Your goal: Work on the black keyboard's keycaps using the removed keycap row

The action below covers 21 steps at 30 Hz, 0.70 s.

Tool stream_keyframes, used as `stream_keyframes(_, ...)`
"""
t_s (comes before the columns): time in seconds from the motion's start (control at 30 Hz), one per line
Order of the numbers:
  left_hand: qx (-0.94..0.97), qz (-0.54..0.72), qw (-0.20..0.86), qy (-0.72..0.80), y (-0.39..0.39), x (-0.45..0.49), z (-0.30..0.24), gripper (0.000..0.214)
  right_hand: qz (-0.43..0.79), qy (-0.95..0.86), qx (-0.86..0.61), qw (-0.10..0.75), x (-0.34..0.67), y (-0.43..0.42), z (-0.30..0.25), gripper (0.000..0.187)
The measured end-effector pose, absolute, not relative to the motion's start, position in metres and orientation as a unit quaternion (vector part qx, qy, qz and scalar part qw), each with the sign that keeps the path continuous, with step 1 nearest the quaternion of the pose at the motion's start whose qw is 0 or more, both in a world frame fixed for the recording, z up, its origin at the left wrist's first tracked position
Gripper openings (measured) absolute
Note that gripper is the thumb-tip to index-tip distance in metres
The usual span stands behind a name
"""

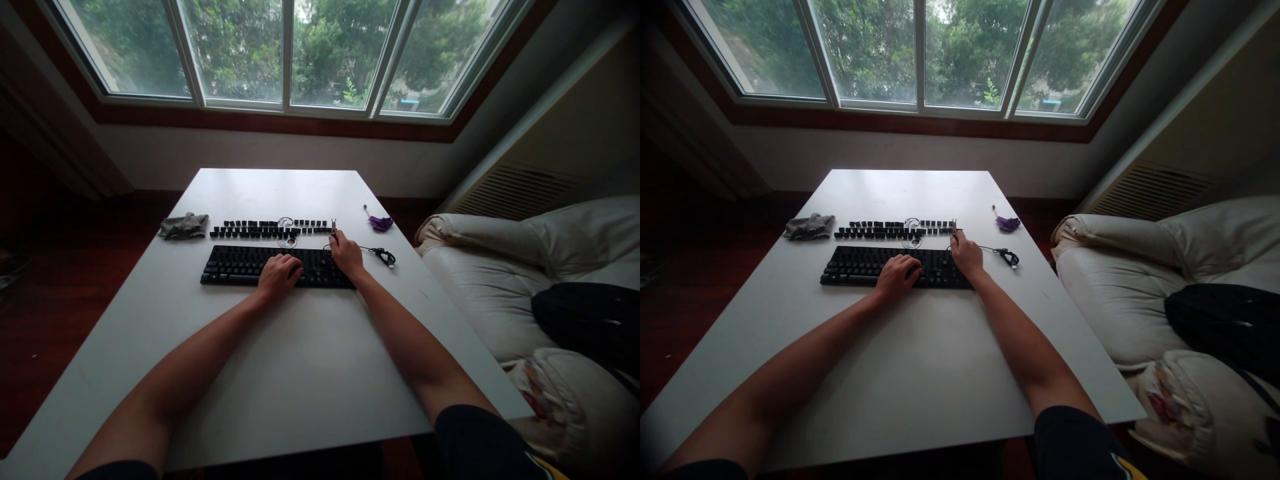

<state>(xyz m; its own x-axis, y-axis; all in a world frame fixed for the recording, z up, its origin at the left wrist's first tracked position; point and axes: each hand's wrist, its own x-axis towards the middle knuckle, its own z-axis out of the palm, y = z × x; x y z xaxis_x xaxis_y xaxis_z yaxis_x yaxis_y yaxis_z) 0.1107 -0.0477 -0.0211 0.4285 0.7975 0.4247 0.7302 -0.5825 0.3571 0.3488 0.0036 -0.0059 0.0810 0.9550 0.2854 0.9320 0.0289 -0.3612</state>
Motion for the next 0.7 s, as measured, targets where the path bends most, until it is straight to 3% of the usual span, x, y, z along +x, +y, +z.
stream_keyframes(0.17, 0.842, 0.289, 0.060, 0.452, -0.0473, 0.1110, -0.0220, 0.015, 0.024, -0.678, -0.696, 0.235, 0.3517, 0.0056, -0.0082, 0.041)
stream_keyframes(0.5, 0.841, 0.289, 0.064, 0.453, -0.0482, 0.1104, -0.0210, 0.015, 0.124, -0.700, -0.602, 0.363, 0.3527, 0.0070, -0.0107, 0.030)
stream_keyframes(0.7, 0.842, 0.286, 0.060, 0.454, -0.0478, 0.1107, -0.0215, 0.016, 0.115, -0.699, -0.597, 0.376, 0.3511, 0.0057, -0.0099, 0.031)
